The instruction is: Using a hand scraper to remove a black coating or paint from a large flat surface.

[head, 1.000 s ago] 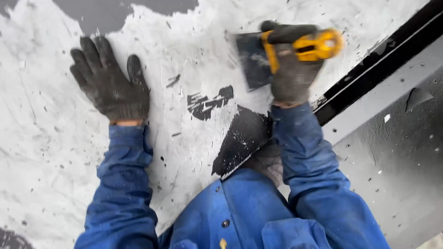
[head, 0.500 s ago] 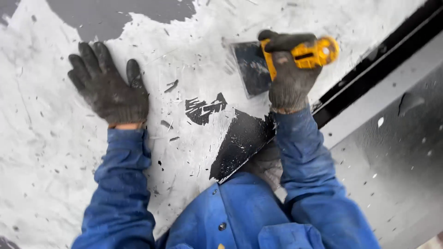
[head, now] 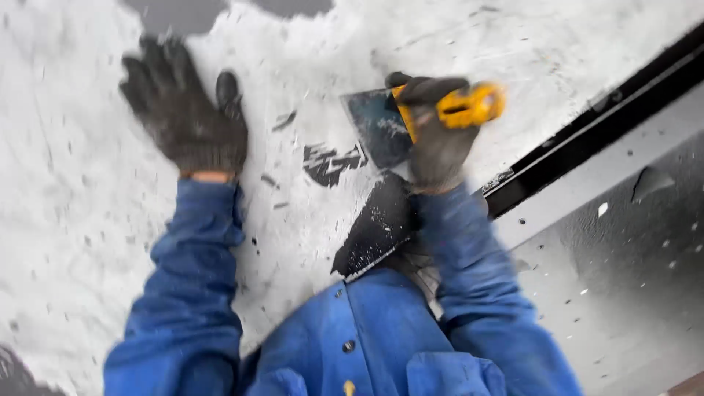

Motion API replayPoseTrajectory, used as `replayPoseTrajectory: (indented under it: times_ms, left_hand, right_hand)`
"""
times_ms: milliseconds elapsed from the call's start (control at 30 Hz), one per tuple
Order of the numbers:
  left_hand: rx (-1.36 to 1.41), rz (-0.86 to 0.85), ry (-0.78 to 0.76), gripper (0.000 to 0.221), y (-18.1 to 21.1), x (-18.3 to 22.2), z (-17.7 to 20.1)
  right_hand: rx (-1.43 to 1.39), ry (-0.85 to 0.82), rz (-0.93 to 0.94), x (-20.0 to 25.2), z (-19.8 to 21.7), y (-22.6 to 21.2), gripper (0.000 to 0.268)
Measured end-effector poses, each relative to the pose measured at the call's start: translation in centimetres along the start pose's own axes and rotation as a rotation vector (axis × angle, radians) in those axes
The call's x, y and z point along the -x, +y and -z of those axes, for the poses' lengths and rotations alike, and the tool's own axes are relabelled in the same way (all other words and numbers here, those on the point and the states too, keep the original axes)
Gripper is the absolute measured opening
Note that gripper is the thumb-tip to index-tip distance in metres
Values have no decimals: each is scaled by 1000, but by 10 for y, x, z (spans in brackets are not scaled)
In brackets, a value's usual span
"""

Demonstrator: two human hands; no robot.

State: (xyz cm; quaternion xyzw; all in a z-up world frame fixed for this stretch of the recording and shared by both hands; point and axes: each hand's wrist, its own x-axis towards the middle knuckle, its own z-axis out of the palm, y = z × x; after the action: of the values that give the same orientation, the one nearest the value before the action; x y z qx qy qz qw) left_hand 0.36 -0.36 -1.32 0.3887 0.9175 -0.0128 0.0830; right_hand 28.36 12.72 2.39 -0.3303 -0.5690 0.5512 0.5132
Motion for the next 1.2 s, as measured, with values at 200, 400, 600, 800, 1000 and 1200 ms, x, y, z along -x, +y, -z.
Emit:
replayPoseTrajectory:
  times_ms: [200,400,600,800,1000,1200]
  left_hand:
    - [29,-132,109,70,19,-13,14]
    - [27,-202,200,67,20,-22,4]
    - [46,-184,145,71,11,-11,13]
    - [36,-135,49,72,4,-1,13]
    - [85,-121,131,78,-1,-1,5]
    - [92,-130,51,76,14,-11,16]
  right_hand:
    - [-110,-25,22,-8,1,-6,18]
    - [-57,-55,36,7,1,7,22]
    - [-453,-100,-280,52,-34,10,22]
    - [-449,-26,-69,23,-20,-4,15]
    - [79,62,-50,7,-11,-12,12]
    - [-154,107,-79,4,8,-6,35]
